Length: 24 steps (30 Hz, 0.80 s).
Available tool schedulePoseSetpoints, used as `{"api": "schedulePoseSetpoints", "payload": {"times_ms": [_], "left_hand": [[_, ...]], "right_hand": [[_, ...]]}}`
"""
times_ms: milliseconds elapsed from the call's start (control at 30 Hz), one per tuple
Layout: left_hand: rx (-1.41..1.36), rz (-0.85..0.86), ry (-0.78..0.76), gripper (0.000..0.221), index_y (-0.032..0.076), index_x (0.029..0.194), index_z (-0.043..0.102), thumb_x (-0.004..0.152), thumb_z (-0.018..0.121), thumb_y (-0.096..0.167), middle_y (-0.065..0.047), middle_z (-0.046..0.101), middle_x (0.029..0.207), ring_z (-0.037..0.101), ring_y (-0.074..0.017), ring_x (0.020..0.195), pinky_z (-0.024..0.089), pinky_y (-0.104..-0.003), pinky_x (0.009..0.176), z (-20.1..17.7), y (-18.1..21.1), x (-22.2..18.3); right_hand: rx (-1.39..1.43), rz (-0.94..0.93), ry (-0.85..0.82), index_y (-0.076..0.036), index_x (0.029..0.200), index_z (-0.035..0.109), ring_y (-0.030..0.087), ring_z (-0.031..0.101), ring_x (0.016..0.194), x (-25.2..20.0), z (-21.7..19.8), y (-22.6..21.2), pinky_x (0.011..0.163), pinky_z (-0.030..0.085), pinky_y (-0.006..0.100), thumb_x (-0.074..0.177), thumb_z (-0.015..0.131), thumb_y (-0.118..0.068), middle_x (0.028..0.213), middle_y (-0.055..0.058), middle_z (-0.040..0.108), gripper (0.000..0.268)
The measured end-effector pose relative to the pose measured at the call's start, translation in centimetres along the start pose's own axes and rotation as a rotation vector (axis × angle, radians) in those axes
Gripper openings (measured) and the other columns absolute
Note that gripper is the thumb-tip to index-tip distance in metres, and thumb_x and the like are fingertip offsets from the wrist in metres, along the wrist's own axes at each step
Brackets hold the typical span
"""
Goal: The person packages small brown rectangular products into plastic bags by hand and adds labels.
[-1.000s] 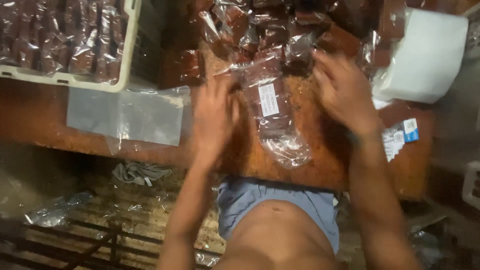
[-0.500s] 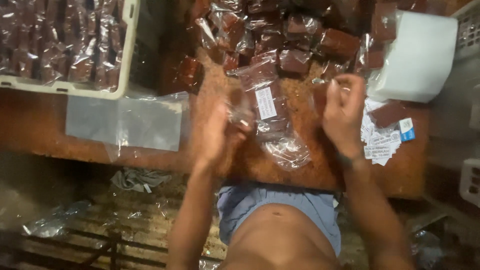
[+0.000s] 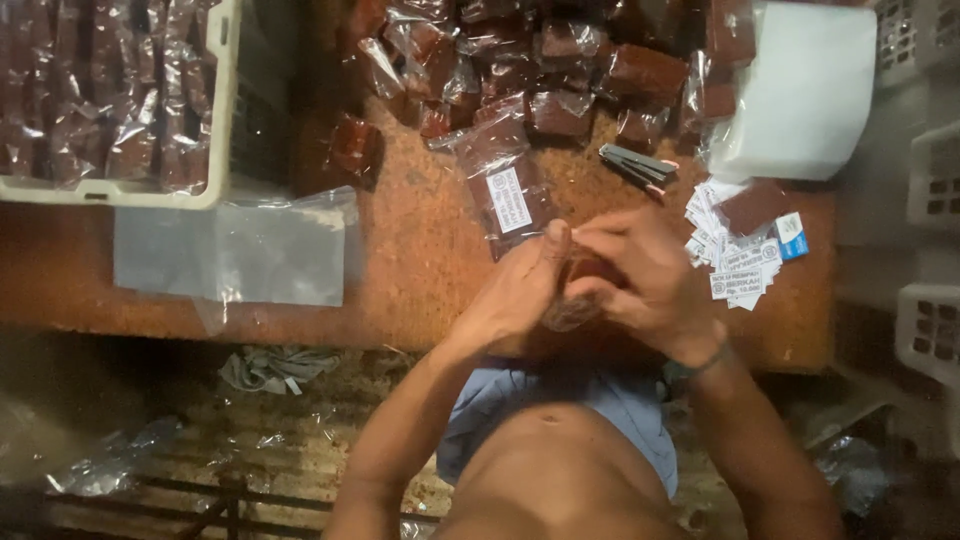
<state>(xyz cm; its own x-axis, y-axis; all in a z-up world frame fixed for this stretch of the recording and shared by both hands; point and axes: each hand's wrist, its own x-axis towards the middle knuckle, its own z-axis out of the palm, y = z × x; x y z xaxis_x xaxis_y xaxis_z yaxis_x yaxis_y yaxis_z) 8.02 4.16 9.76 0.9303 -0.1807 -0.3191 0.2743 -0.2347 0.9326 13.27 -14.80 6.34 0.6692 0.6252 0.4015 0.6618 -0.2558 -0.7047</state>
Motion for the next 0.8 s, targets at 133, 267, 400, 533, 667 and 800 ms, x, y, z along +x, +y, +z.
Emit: {"api": "schedulePoseSetpoints", "payload": {"times_ms": [133,267,400,533,667,800], "left_hand": [[0.013,-0.123,0.042,0.070,0.014,0.107,0.063,0.103,0.010,0.060,-0.020,0.072,0.100,0.069,-0.0465,0.105,0.052,-0.055,0.094,1.5,-2.3,-1.6],[0.190,0.133,0.594,0.042,0.010,0.118,0.060,0.091,0.059,0.042,-0.014,0.064,0.084,0.067,-0.0361,0.082,0.054,-0.046,0.075,4.4,-5.0,-3.2],[0.768,0.148,0.593,0.044,0.009,0.097,0.065,0.073,0.080,0.042,-0.010,0.057,0.091,0.059,-0.0319,0.086,0.049,-0.043,0.068,7.2,-8.7,-3.0],[0.736,0.100,0.539,0.030,0.005,0.096,0.063,0.069,0.075,0.012,-0.014,0.058,0.095,0.059,-0.0368,0.091,0.051,-0.045,0.073,6.0,-11.3,-1.0],[0.415,0.205,0.545,0.052,0.009,0.122,0.060,0.072,0.064,-0.005,-0.014,0.063,0.109,0.065,-0.0359,0.103,0.055,-0.044,0.089,4.4,-10.9,-0.1],[0.739,0.428,0.826,0.019,0.013,0.107,0.069,0.091,0.066,0.003,-0.005,0.068,0.125,0.072,-0.0214,0.099,0.060,-0.029,0.074,5.8,-12.2,-2.0]], "right_hand": [[-0.070,-0.026,-0.132,-0.006,0.106,0.073,0.032,0.070,0.086,0.4,0.1,-1.9,0.076,0.057,0.039,0.092,0.072,-0.043,0.100,0.010,0.070,0.040],[-0.269,0.001,0.087,-0.005,0.133,0.069,0.030,0.063,0.086,-0.7,-0.3,1.7,0.076,0.055,0.042,0.087,0.081,-0.043,0.102,0.013,0.066,0.061],[-0.972,-0.057,0.076,-0.021,0.136,0.065,0.024,0.059,0.086,-2.8,6.1,11.2,0.069,0.050,0.036,0.103,0.055,-0.060,0.103,0.005,0.056,0.052],[-0.900,0.028,-0.088,-0.015,0.142,0.058,0.033,0.056,0.088,-1.7,3.9,6.9,0.071,0.046,0.044,0.097,0.067,-0.039,0.104,0.010,0.055,0.051],[-0.742,0.355,-0.371,-0.008,0.153,0.042,0.046,0.061,0.089,-1.3,1.2,4.2,0.064,0.050,0.057,0.090,0.066,-0.026,0.101,0.023,0.057,0.070],[-0.021,1.073,-0.400,-0.022,0.134,0.059,0.045,0.065,0.112,2.1,-3.8,-2.2,0.095,0.047,0.059,0.095,0.059,-0.039,0.112,0.025,0.070,0.043]]}}
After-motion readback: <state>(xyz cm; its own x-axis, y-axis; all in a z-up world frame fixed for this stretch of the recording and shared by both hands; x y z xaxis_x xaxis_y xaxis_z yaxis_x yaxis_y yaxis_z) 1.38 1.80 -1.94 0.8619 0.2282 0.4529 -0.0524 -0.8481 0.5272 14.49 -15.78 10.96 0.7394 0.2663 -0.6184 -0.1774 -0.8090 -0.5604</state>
